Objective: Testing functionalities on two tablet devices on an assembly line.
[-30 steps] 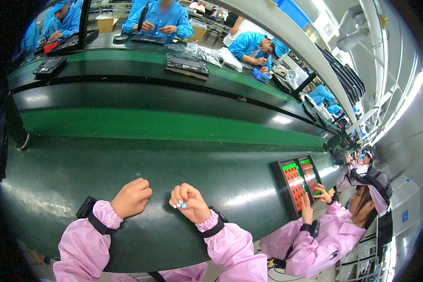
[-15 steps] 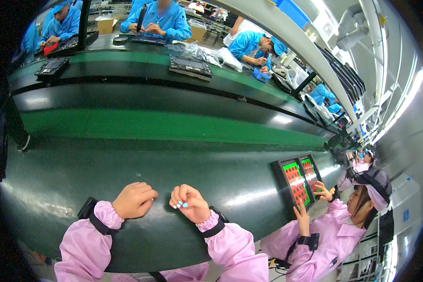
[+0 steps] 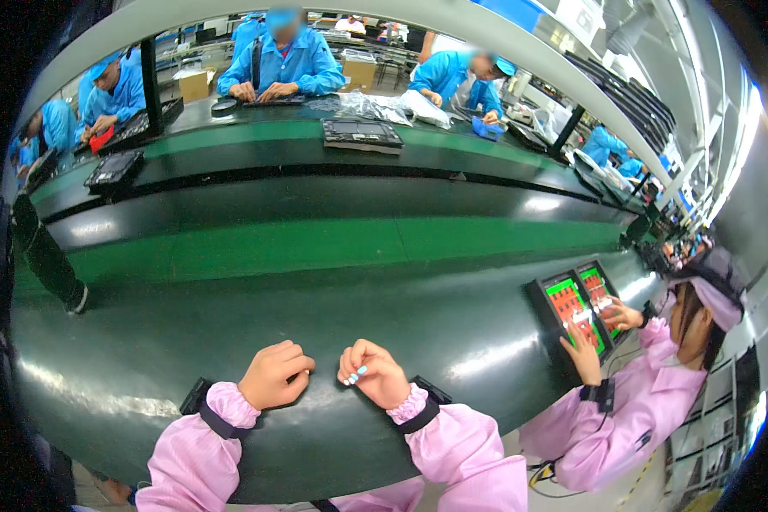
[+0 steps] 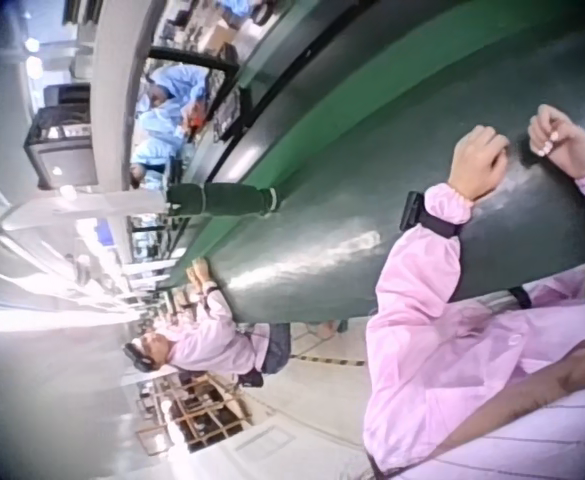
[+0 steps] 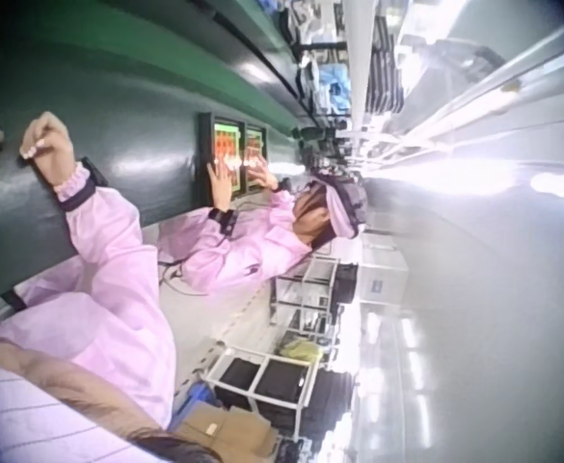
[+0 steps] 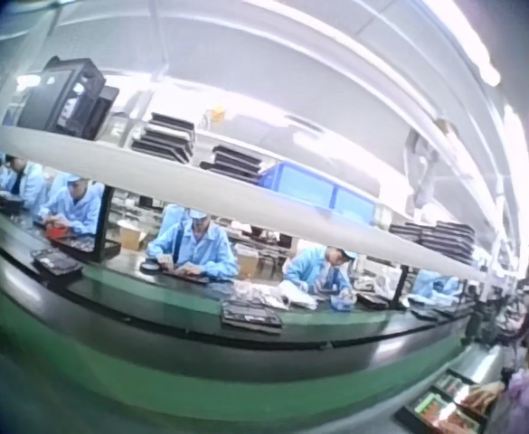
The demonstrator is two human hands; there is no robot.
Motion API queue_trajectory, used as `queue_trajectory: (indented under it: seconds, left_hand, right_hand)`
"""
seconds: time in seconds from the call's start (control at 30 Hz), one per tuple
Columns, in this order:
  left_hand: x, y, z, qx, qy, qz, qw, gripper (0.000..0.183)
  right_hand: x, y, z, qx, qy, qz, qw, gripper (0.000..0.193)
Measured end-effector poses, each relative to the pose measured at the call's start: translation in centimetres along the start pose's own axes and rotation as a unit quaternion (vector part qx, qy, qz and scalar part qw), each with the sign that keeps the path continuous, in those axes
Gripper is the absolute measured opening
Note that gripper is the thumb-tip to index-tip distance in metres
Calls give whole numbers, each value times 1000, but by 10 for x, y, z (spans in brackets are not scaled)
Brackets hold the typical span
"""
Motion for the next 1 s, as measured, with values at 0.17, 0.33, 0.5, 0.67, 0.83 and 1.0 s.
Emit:
queue_trajectory:
  seconds: [0.17,0.33,0.5,0.67,0.83,1.0]
  left_hand:
    - [-7,13,-6,-120,-65,12,991,18]
    - [-9,11,5,-586,-97,-28,804,24]
    - [-10,13,5,-709,-72,-50,700,22]
    - [-11,15,12,-733,-112,-52,669,21]
    - [-13,8,17,-751,-123,-72,645,20]
    - [-15,8,18,-750,-144,-79,641,17]
  right_hand:
    - [-17,3,10,86,-20,-14,996,7]
    - [-20,-5,3,102,-12,-5,995,8]
    - [-20,-6,3,108,-9,12,994,5]
    - [-19,-8,0,17,29,-13,999,4]
    - [-15,-5,3,-4,22,-14,1000,5]
    - [-17,-5,2,-6,35,-20,999,4]
Point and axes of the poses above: each hand's wrist, its own x-axis towards the middle knuckle, its own y-axis out of the palm, z = x × y, the point moved 3 cm from there along x, towards the middle knuckle, and after that the axes turned 14 degrees about z, right-handed, at the moved point
